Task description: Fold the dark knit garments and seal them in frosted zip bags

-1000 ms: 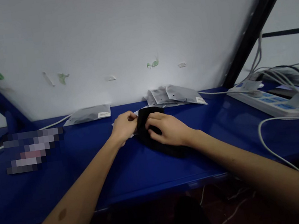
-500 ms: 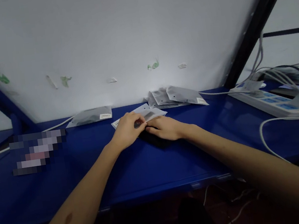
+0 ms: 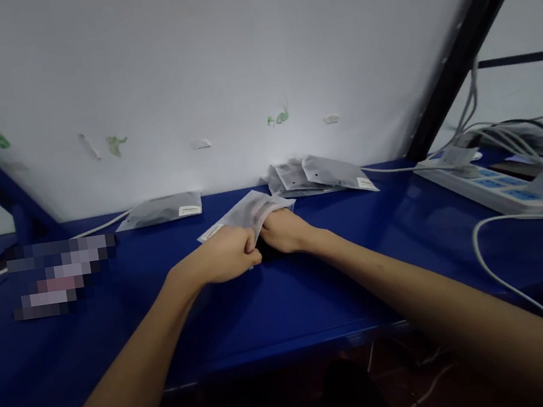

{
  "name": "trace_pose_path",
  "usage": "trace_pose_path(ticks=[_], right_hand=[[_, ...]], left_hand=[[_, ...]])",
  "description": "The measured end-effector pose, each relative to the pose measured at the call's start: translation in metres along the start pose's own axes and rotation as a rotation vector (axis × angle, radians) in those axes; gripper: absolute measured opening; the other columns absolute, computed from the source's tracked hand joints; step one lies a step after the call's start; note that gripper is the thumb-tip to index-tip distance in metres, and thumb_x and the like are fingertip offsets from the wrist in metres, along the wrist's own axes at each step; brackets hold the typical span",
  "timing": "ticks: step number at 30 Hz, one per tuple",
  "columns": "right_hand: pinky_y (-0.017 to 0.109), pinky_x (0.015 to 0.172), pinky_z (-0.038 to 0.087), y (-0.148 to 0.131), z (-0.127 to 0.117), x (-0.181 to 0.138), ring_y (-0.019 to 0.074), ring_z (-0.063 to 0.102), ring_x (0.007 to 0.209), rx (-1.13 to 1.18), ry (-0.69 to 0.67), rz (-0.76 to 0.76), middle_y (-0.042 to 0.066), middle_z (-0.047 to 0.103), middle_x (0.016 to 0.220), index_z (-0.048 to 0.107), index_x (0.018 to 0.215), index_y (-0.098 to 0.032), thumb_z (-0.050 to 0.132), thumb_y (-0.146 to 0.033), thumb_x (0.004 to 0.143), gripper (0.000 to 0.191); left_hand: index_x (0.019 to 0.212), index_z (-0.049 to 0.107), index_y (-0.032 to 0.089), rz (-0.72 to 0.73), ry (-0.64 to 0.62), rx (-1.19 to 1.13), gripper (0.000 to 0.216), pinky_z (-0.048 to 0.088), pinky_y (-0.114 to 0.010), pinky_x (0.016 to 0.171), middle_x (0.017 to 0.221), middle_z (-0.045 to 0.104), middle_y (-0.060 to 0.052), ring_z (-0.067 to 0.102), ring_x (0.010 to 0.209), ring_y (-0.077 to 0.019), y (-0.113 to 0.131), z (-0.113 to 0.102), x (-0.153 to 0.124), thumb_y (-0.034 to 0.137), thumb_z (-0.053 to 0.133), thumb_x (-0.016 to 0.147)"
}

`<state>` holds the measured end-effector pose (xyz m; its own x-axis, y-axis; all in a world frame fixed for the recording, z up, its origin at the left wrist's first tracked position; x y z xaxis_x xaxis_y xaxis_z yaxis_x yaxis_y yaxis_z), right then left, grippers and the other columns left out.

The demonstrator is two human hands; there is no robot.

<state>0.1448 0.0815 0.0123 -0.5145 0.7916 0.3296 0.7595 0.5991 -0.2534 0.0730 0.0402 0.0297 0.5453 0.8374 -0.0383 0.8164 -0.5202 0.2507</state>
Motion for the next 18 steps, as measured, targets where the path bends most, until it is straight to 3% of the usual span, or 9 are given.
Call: trace_pose_path(ticks=[4, 8, 11, 13, 15, 18], right_hand=[[0.038, 0.092, 0.045, -0.004, 0.013, 0.001, 0.0285, 0.064, 0.101, -0.109, -0.115, 0.059, 0.017, 0.07, 0.11, 0.067, 0.09, -0.015, 0.051, -0.016, 0.087, 0.016], [0.039, 0.092, 0.045, -0.002, 0.004, -0.001, 0.0281, 0.064, 0.102, -0.049, -0.015, 0.092, 0.017, 0.07, 0.11, 0.066, 0.092, -0.014, 0.048, -0.013, 0.087, 0.019], [0.036, 0.09, 0.047, -0.008, -0.018, -0.01, 0.0236, 0.064, 0.102, 0.11, 0.13, 0.012, 0.015, 0.069, 0.112, 0.066, 0.099, -0.014, 0.043, -0.015, 0.092, 0.023], [0.036, 0.092, 0.047, -0.016, -0.03, -0.019, 0.0223, 0.063, 0.102, 0.166, 0.158, -0.068, 0.012, 0.071, 0.109, 0.067, 0.101, -0.016, 0.049, -0.02, 0.092, 0.021], [0.036, 0.094, 0.047, -0.028, -0.032, -0.026, 0.022, 0.063, 0.102, 0.174, 0.091, -0.168, 0.009, 0.072, 0.106, 0.069, 0.1, -0.018, 0.057, -0.025, 0.089, 0.018], [0.037, 0.095, 0.047, -0.042, -0.025, -0.032, 0.0226, 0.064, 0.105, 0.174, -0.03, -0.284, 0.008, 0.071, 0.112, 0.07, 0.103, -0.019, 0.062, -0.025, 0.085, 0.02]], left_hand=[[0.058, 0.049, 0.022, 0.037, -0.022, -0.073, 0.014, 0.028, -0.029, 0.049, 0.055, 0.055, 0.001, 0.047, 0.052, -0.014, 0.009, 0.0, -0.004, 0.02, 0.055, 0.07], [0.055, 0.047, 0.021, 0.033, -0.015, -0.096, 0.017, 0.027, -0.029, 0.048, 0.052, 0.052, 0.002, 0.044, 0.049, -0.0129, 0.005, 0.0, -0.002, 0.02, 0.055, 0.07], [0.061, 0.05, 0.022, -0.021, 0.063, -0.077, 0.012, 0.03, -0.03, 0.05, 0.057, 0.057, 0.001, 0.05, 0.053, -0.0151, -0.009, -0.004, 0.003, 0.021, 0.057, 0.071], [0.069, 0.055, 0.022, -0.083, 0.152, -0.037, 0.005, 0.034, -0.03, 0.054, 0.065, 0.062, -0.001, 0.055, 0.059, -0.0179, -0.022, -0.01, 0.006, 0.021, 0.059, 0.072], [0.076, 0.057, 0.022, -0.127, 0.196, 0.005, 0.003, 0.037, -0.032, 0.058, 0.073, 0.065, -0.003, 0.059, 0.065, -0.0206, -0.033, -0.012, 0.007, 0.02, 0.059, 0.073], [0.079, 0.058, 0.022, -0.137, 0.166, 0.03, 0.005, 0.039, -0.032, 0.062, 0.079, 0.067, -0.005, 0.062, 0.071, -0.0225, -0.039, -0.01, 0.008, 0.019, 0.057, 0.075]])
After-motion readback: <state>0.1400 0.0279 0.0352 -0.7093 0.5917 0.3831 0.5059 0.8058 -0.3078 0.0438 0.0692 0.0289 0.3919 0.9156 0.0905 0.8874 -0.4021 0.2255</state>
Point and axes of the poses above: each hand's wrist, its own x-axis towards the middle knuckle, its own z-axis out of the palm, y = z × x, the point moved 9 cm from there along x, towards the middle knuckle
